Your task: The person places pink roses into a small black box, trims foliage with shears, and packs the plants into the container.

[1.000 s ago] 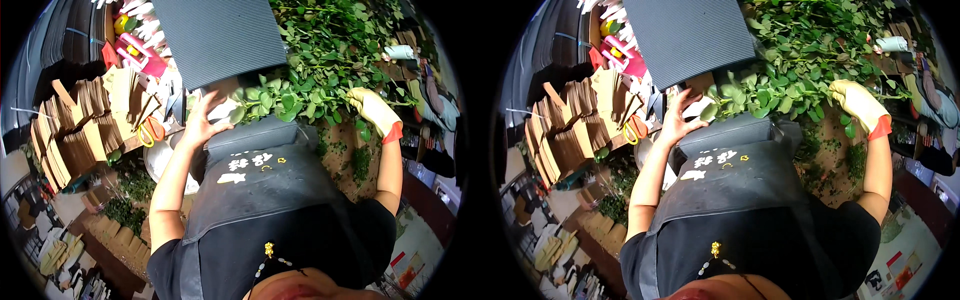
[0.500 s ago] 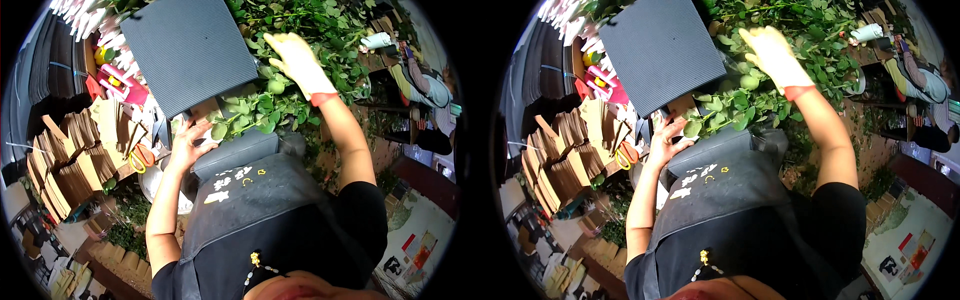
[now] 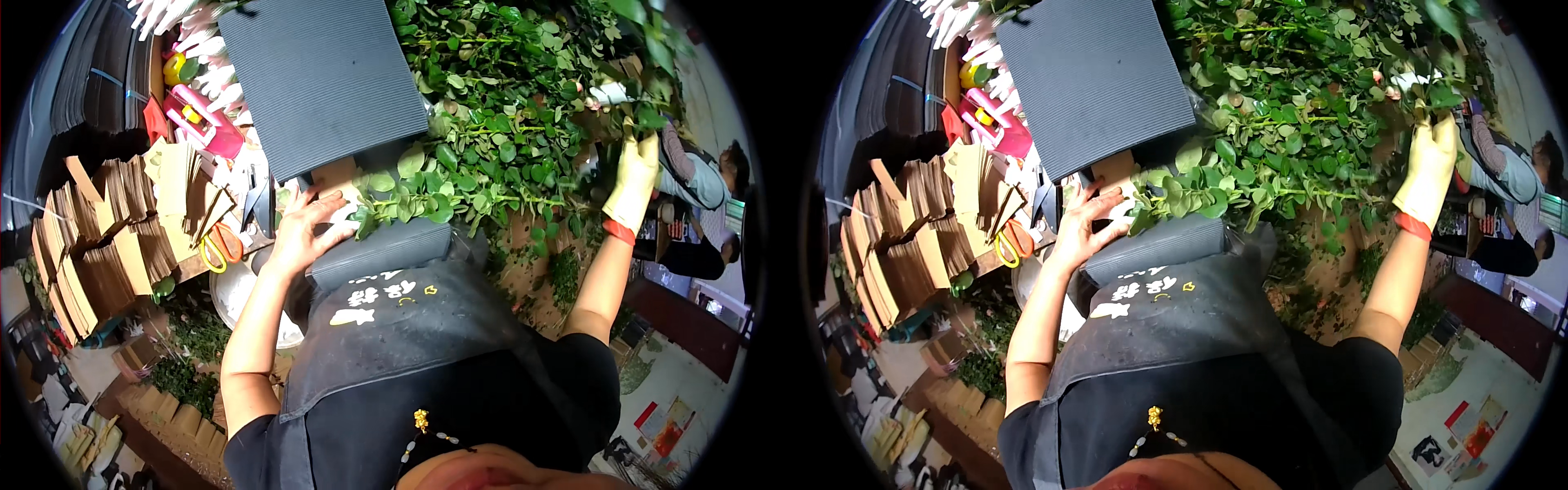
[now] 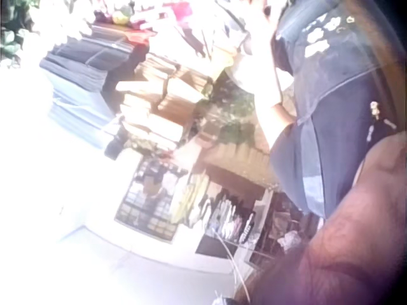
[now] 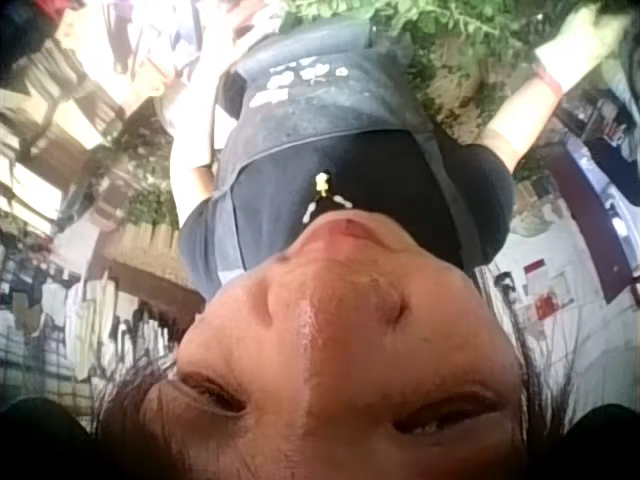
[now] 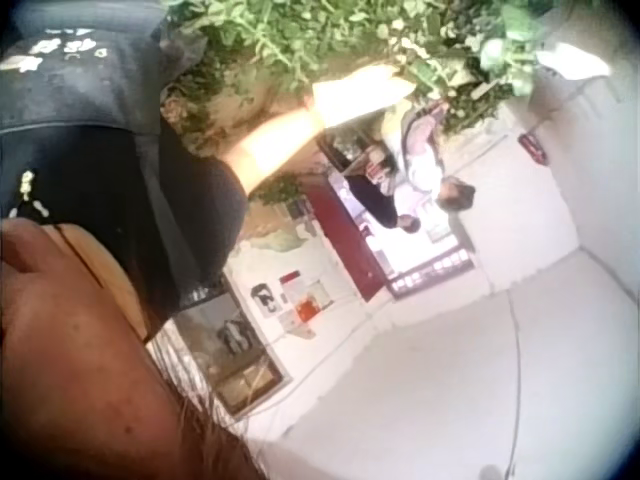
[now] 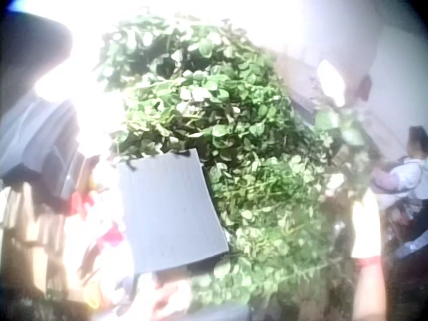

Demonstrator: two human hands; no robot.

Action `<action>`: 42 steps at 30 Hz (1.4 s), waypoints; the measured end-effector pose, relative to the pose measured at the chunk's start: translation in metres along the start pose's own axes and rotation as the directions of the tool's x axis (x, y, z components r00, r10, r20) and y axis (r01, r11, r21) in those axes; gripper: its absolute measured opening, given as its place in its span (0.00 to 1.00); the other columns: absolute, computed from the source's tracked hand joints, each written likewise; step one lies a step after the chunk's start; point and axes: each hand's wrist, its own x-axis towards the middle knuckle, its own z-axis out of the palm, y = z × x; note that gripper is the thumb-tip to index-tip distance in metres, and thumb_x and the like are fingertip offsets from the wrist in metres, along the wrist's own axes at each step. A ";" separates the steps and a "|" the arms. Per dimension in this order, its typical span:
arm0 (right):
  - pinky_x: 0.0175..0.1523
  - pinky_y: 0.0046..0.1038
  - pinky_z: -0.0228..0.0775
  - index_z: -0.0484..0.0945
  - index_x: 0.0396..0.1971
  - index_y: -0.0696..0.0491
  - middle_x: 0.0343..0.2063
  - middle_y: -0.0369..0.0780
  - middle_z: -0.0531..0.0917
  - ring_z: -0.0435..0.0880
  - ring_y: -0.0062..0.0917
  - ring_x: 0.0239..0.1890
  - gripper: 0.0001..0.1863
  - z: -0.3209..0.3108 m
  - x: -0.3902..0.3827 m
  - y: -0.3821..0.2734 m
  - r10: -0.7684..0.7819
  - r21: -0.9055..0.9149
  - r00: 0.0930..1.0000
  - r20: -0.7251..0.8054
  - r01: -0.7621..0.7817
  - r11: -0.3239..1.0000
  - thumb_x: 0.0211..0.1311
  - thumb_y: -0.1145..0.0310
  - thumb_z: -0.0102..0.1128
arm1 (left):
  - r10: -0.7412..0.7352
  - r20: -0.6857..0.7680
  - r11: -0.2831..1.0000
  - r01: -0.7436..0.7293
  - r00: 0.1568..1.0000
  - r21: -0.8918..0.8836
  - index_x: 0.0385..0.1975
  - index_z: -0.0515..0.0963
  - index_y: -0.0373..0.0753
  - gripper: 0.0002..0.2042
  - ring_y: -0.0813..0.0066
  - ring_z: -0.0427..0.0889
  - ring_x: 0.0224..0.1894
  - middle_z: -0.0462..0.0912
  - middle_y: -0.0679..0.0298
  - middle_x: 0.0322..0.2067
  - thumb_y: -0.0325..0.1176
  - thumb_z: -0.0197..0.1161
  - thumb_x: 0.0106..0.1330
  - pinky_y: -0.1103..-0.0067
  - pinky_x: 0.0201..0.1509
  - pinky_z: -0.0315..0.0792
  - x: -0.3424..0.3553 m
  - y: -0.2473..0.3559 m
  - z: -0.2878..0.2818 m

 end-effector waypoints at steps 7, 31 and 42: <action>0.48 0.35 0.83 0.89 0.51 0.51 0.43 0.41 0.91 0.89 0.36 0.41 0.30 0.100 -0.096 -0.164 -0.746 0.447 0.408 0.526 0.614 0.650 0.48 0.91 0.61 | -0.329 -0.027 0.940 0.325 0.944 -0.101 0.48 0.89 0.40 0.15 0.60 0.89 0.45 0.92 0.58 0.46 0.39 0.77 0.65 0.69 0.55 0.81 -0.010 -0.022 0.027; 0.76 0.38 0.67 0.88 0.51 0.49 0.63 0.38 0.85 0.80 0.38 0.68 0.13 0.262 -0.064 -0.076 -0.378 -0.295 0.602 0.703 0.731 0.615 0.71 0.65 0.63 | -0.165 -0.129 0.967 0.135 0.978 -0.215 0.58 0.83 0.40 0.22 0.60 0.85 0.49 0.86 0.56 0.49 0.33 0.77 0.64 0.69 0.57 0.80 0.003 -0.011 0.017; 0.69 0.31 0.75 0.82 0.64 0.51 0.61 0.43 0.86 0.85 0.28 0.60 0.23 0.070 0.021 -0.008 -0.094 0.074 0.994 0.059 0.090 0.993 0.73 0.82 0.52 | -0.225 -0.312 0.961 0.158 0.923 -0.227 0.46 0.87 0.39 0.10 0.61 0.86 0.46 0.89 0.59 0.44 0.30 0.76 0.67 0.71 0.54 0.78 0.005 -0.017 0.041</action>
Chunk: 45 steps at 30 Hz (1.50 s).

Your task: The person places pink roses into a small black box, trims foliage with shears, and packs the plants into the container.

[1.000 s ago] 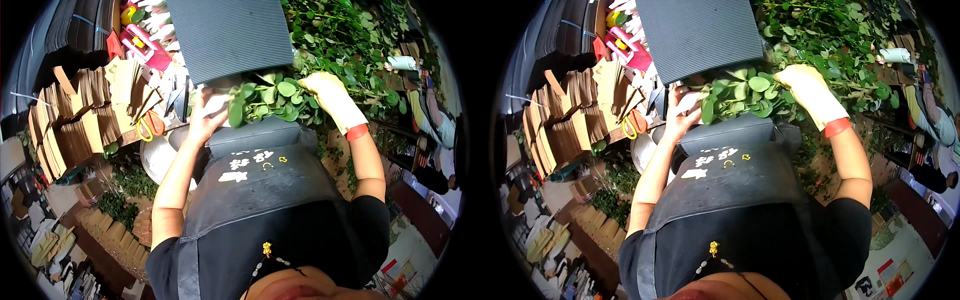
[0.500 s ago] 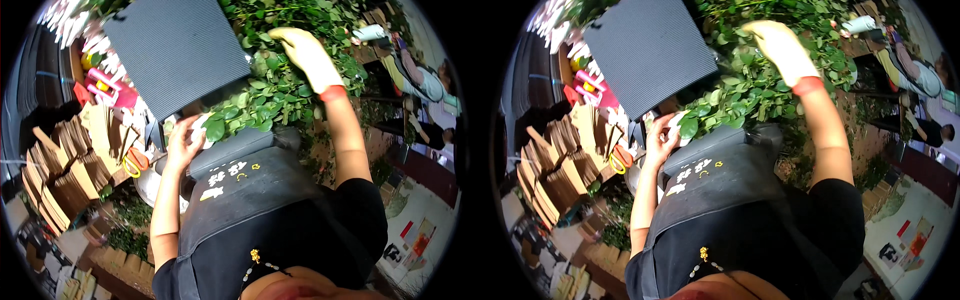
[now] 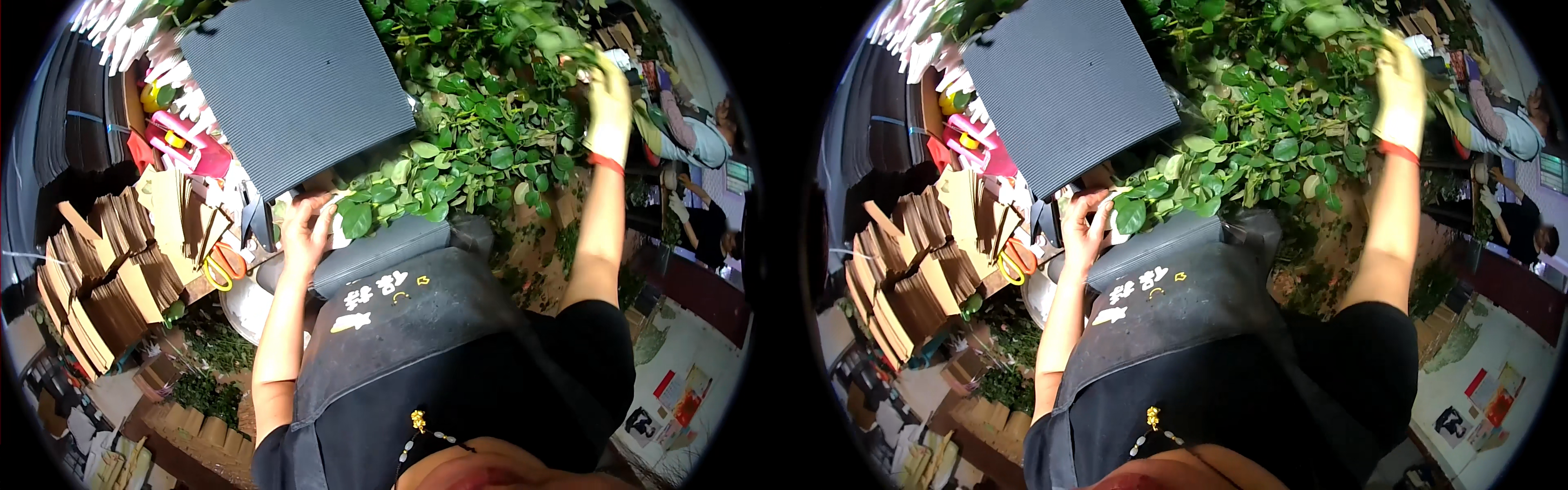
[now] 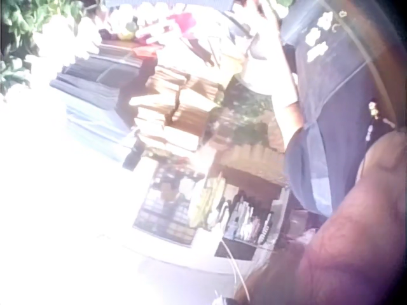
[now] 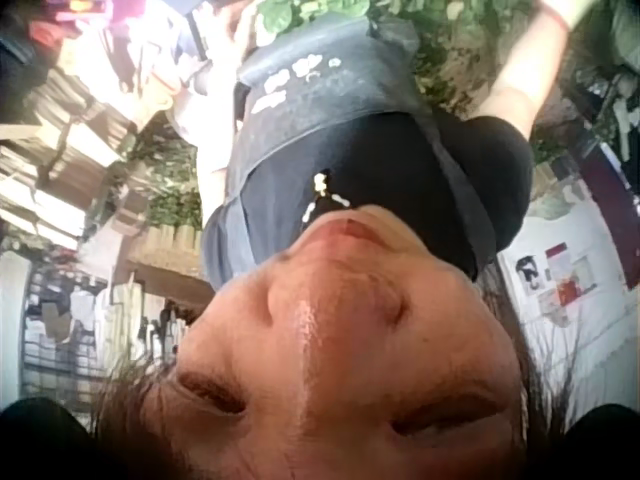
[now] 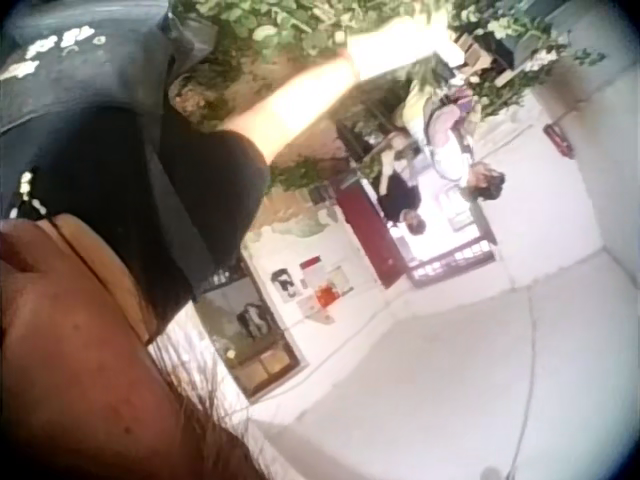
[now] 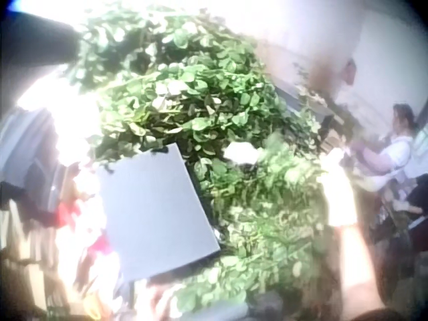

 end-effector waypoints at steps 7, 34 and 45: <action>0.67 0.29 0.75 0.85 0.60 0.53 0.59 0.38 0.87 0.84 0.26 0.60 0.25 0.001 -0.055 -0.126 -0.274 0.349 0.791 0.546 0.083 0.934 0.67 0.86 0.52 | -0.074 0.066 0.991 0.081 0.995 -0.106 0.49 0.89 0.35 0.09 0.75 0.88 0.42 0.90 0.61 0.43 0.28 0.72 0.72 0.77 0.50 0.80 0.001 -0.002 -0.010; 0.64 0.38 0.75 0.86 0.48 0.49 0.45 0.43 0.86 0.84 0.39 0.52 0.20 0.139 0.010 -0.115 -0.535 -0.225 0.793 0.292 0.600 0.767 0.58 0.81 0.59 | -0.073 0.009 0.995 0.073 0.997 -0.060 0.58 0.80 0.35 0.22 0.51 0.84 0.53 0.80 0.50 0.53 0.33 0.74 0.64 0.64 0.57 0.79 0.002 -0.019 0.004; 0.75 0.37 0.69 0.86 0.54 0.52 0.55 0.42 0.89 0.83 0.37 0.64 0.28 0.060 0.048 -0.082 -0.553 0.094 0.779 0.295 0.553 0.828 0.54 0.90 0.57 | -0.030 0.047 0.998 0.033 0.998 -0.059 0.64 0.78 0.38 0.25 0.60 0.83 0.54 0.78 0.55 0.54 0.28 0.71 0.65 0.69 0.59 0.79 0.006 -0.011 0.000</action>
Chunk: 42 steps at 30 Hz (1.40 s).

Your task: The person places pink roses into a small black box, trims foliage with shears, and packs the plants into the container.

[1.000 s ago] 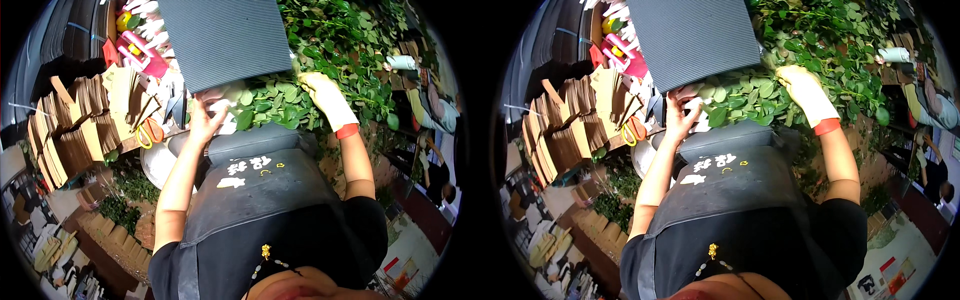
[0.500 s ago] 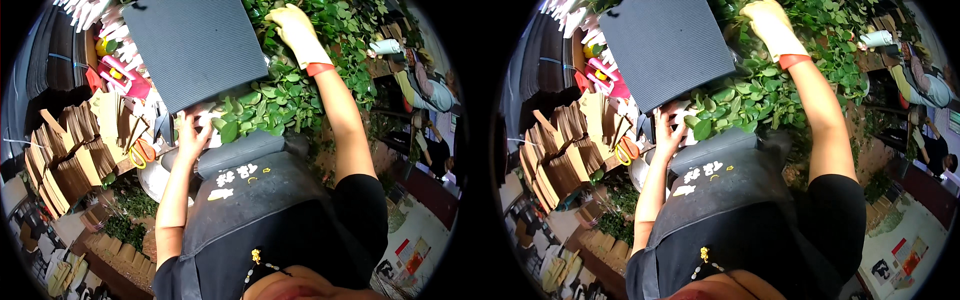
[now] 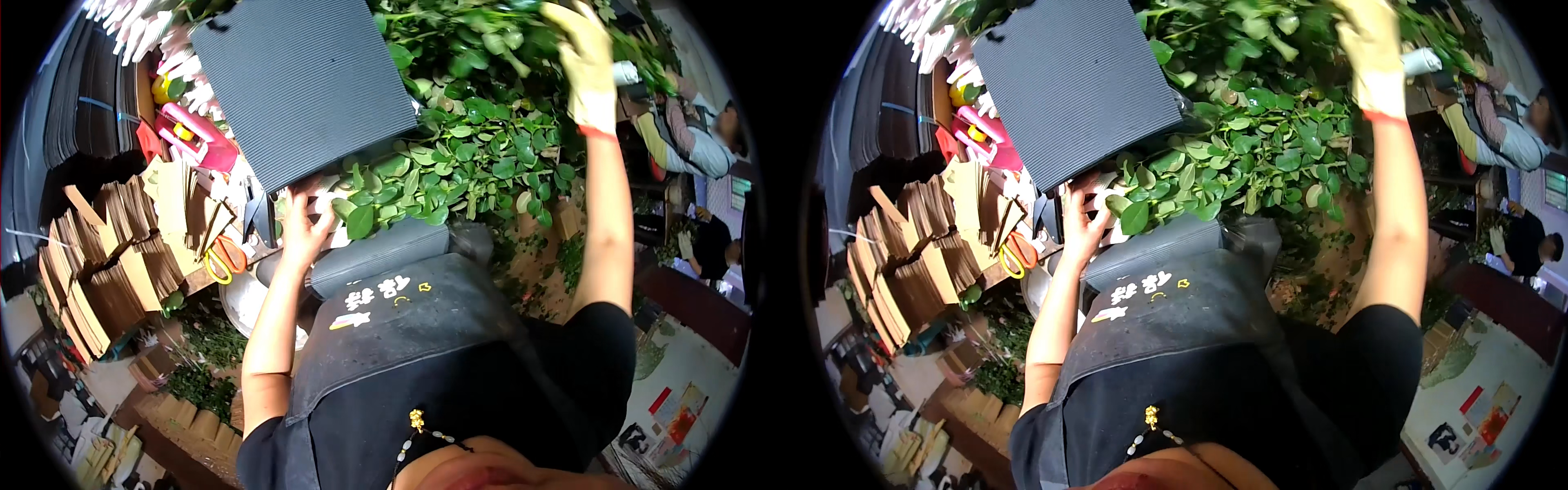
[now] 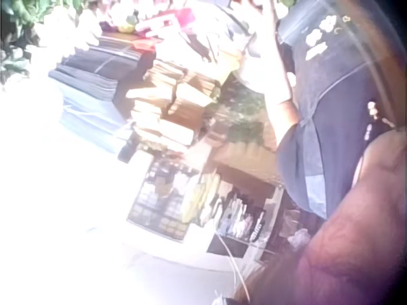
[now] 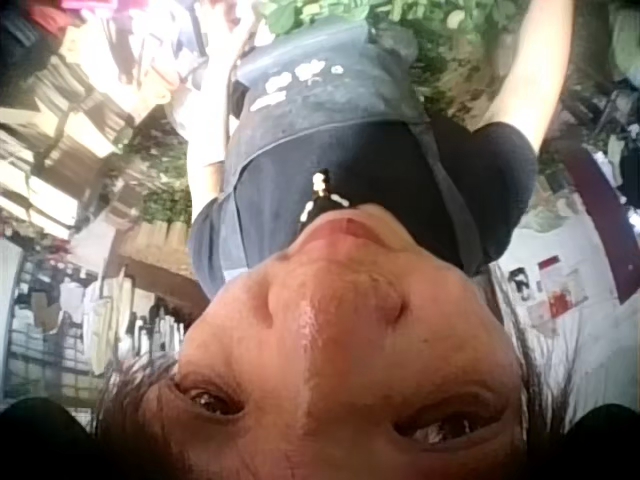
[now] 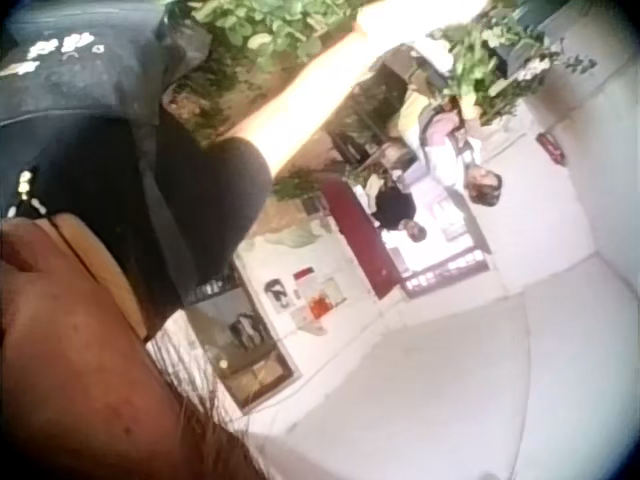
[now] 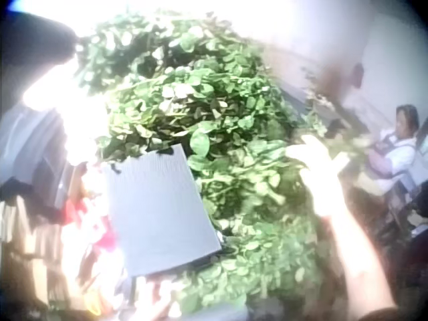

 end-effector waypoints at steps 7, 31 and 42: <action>0.71 0.36 0.74 0.88 0.55 0.46 0.59 0.45 0.87 0.84 0.37 0.64 0.18 0.078 -0.042 0.022 0.218 -0.525 0.692 0.688 0.267 0.808 0.69 0.75 0.59 | -0.082 0.031 0.990 0.085 0.996 -0.111 0.66 0.76 0.37 0.27 0.58 0.80 0.60 0.77 0.54 0.57 0.28 0.71 0.65 0.68 0.64 0.76 0.000 0.002 0.002; 0.54 0.32 0.80 0.85 0.43 0.56 0.44 0.38 0.88 0.86 0.32 0.43 0.15 0.131 0.006 -0.086 -0.345 -0.239 0.919 0.190 0.384 0.892 0.52 0.75 0.68 | -0.013 -0.001 0.998 0.013 1.000 0.055 0.66 0.75 0.35 0.28 0.54 0.78 0.63 0.76 0.51 0.62 0.27 0.71 0.63 0.64 0.69 0.73 -0.010 -0.021 0.003; 0.62 0.34 0.79 0.87 0.57 0.47 0.46 0.44 0.91 0.89 0.35 0.52 0.23 0.081 0.011 -0.007 -0.160 -0.434 0.986 0.053 0.167 0.885 0.62 0.73 0.61 | 0.034 -0.053 0.999 -0.032 0.998 0.027 0.58 0.77 0.34 0.22 0.50 0.79 0.58 0.77 0.49 0.56 0.32 0.72 0.66 0.63 0.63 0.74 -0.008 -0.036 0.009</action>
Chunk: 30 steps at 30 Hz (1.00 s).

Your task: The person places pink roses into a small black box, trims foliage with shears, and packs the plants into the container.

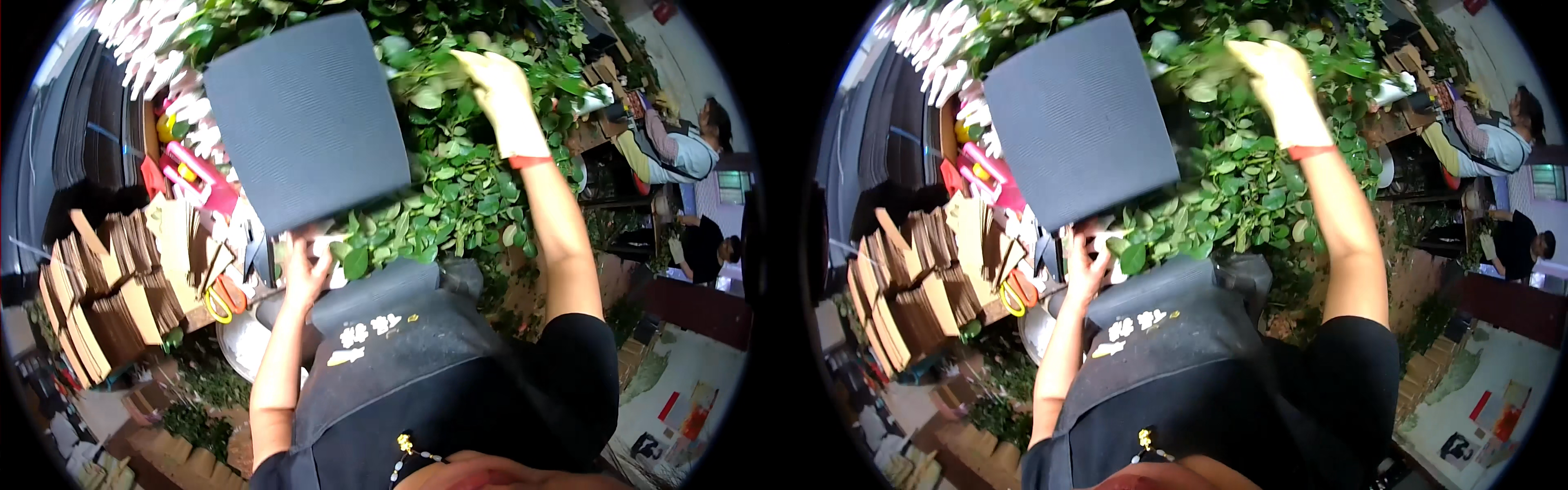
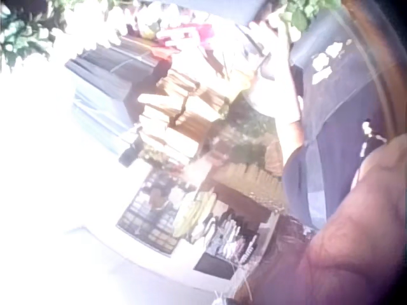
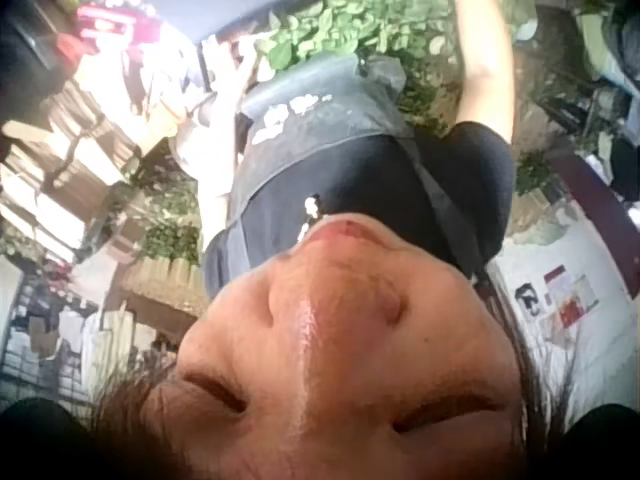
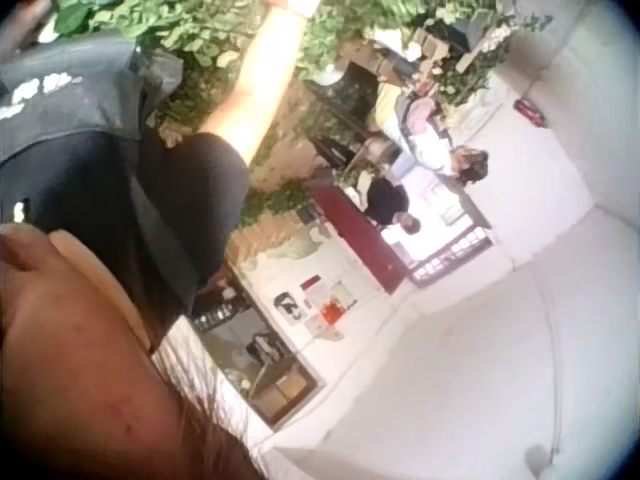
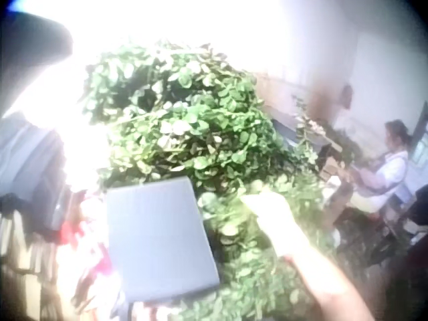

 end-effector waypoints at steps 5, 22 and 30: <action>0.57 0.44 0.73 0.79 0.43 0.59 0.40 0.53 0.83 0.81 0.52 0.46 0.11 -0.070 -0.048 0.046 0.557 0.025 0.792 0.250 -0.580 0.814 0.63 0.72 0.55 | 0.119 -0.029 0.990 -0.116 0.992 0.084 0.62 0.76 0.35 0.24 0.49 0.80 0.58 0.78 0.48 0.56 0.31 0.72 0.66 0.64 0.64 0.75 0.011 0.034 -0.003; 0.46 0.41 0.82 0.87 0.39 0.54 0.35 0.46 0.89 0.89 0.44 0.38 0.09 -0.055 -0.049 -0.174 -0.135 0.313 0.833 0.536 -0.048 0.949 0.59 0.71 0.74 | -0.055 0.019 0.998 0.055 0.998 0.026 0.59 0.70 0.33 0.24 0.47 0.78 0.58 0.74 0.50 0.53 0.34 0.71 0.68 0.63 0.62 0.75 0.012 0.046 -0.005; 0.40 0.38 0.80 0.83 0.49 0.54 0.28 0.43 0.88 0.90 0.37 0.32 0.17 -0.084 -0.021 -0.247 -0.239 0.524 0.826 0.510 -0.078 0.848 0.73 0.56 0.63 | 0.031 -0.010 0.997 -0.031 0.999 0.067 0.63 0.69 0.32 0.27 0.47 0.79 0.57 0.74 0.47 0.56 0.36 0.72 0.69 0.62 0.59 0.76 0.011 0.041 -0.002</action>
